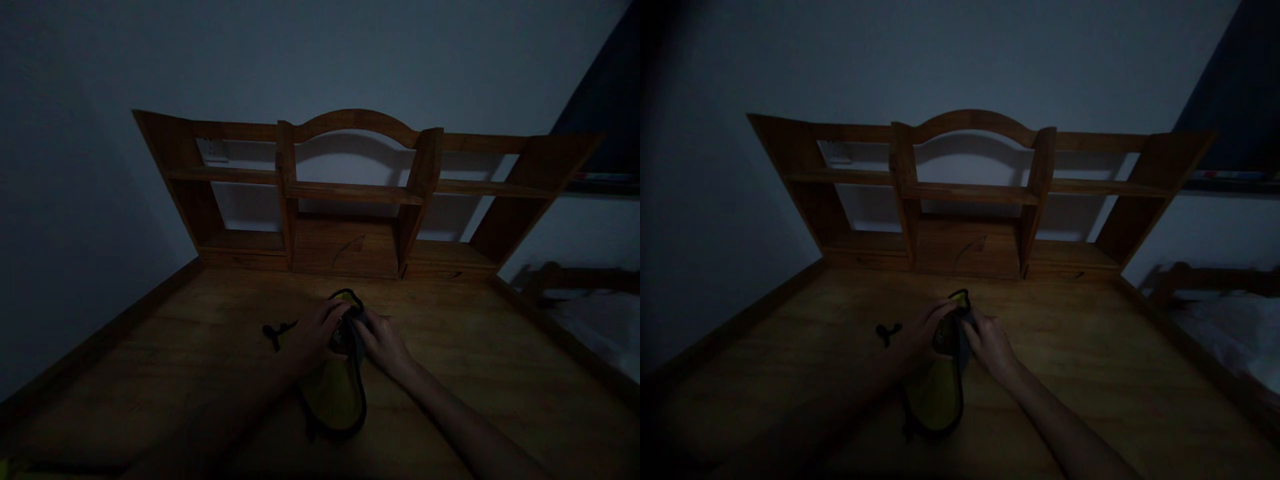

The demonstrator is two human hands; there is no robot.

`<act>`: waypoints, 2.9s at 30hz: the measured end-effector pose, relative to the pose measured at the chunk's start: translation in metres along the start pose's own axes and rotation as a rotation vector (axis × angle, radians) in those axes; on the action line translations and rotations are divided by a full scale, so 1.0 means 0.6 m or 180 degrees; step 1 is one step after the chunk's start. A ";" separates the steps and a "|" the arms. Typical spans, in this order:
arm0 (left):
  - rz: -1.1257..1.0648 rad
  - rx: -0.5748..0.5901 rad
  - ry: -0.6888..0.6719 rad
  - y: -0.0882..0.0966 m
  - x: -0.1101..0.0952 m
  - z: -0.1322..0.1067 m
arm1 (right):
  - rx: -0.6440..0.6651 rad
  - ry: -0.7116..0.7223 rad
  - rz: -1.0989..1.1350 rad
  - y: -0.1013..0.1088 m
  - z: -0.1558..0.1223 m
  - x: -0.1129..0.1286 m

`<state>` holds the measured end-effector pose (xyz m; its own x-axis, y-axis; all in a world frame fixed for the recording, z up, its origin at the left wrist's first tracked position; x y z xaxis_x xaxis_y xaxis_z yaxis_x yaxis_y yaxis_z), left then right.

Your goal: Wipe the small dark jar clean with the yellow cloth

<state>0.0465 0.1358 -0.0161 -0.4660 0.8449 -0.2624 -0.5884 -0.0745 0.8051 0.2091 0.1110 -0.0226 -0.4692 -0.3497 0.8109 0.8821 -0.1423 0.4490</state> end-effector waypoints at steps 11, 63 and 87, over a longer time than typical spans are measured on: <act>0.0394 -0.0105 0.0014 0.005 -0.002 0.003 | 0.0423 -0.0575 0.1826 -0.027 0.013 -0.036; 0.0222 -0.0338 -0.0193 0.005 -0.003 0.001 | -0.0249 -0.0124 0.1318 -0.016 0.010 -0.027; 0.0222 -0.0598 -0.0282 0.031 -0.008 0.008 | -0.0173 0.0011 0.0373 -0.005 -0.001 0.000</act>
<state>0.0411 0.1328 0.0030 -0.4549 0.8769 -0.1552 -0.6735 -0.2247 0.7042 0.2066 0.1106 -0.0242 -0.3626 -0.3701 0.8553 0.9319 -0.1501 0.3301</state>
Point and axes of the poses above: each hand's wrist, its own z-axis towards the middle knuckle, its own y-axis out of the back of the hand, x = y × z, the point moved 4 cm from there along z, towards the middle knuckle, and after that the axes turned 4 degrees about z, right-handed, at the moved point
